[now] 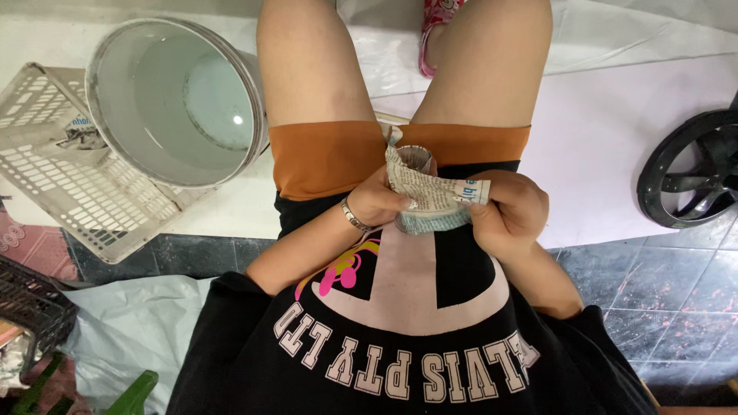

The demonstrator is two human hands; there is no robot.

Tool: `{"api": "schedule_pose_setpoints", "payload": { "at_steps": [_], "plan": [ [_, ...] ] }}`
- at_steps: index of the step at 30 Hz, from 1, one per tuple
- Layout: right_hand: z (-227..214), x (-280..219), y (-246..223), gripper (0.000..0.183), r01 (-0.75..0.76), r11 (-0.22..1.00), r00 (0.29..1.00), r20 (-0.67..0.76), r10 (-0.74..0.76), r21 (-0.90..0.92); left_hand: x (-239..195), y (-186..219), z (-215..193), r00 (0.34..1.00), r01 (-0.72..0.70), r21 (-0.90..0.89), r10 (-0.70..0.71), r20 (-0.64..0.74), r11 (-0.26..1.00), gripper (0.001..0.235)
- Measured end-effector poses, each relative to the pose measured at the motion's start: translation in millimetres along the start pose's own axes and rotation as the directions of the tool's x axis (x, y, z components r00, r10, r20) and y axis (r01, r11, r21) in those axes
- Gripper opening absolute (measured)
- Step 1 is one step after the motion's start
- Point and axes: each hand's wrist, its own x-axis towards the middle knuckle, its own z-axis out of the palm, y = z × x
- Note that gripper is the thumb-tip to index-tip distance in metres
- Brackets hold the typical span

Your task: The person sits on the floor and folds sheets of newspaper into small, compact bundles. They repeatedly pick up a sheet, fold it multiple times, and place the finished bundle on a nearby shelf.

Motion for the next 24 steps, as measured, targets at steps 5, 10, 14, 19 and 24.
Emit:
{"api": "schedule_pose_setpoints", "payload": {
  "at_steps": [5,10,14,19,24],
  "plan": [
    [-14.9,-0.6,-27.4,0.019,0.045,0.984,0.992,0.123,-0.024,-0.173,1.3,-6.4,0.7,0.993,-0.108,0.046,0.109,-0.036,0.993,0.055],
    [-16.3,13.0,-51.5,0.023,0.215,0.968,0.938,0.304,-0.167,-0.132,6.6,5.6,18.7,0.991,-0.125,0.059,0.127,-0.031,0.990,0.061],
    [-16.8,18.8,-56.8,0.027,0.242,0.970,0.930,0.290,-0.226,-0.021,7.9,15.4,28.3,0.989,-0.122,-0.066,0.127,0.081,0.990,0.079],
    [-26.0,21.1,-56.3,0.023,0.250,0.968,0.914,0.323,-0.245,0.028,7.7,8.6,5.4,0.984,-0.062,-0.063,0.071,0.161,0.996,0.057],
    [-39.4,5.1,-48.1,0.017,0.052,0.996,0.983,0.178,-0.038,-0.073,5.0,6.6,-4.2,0.994,-0.060,0.060,0.054,0.100,0.996,0.039]
  ]
}}
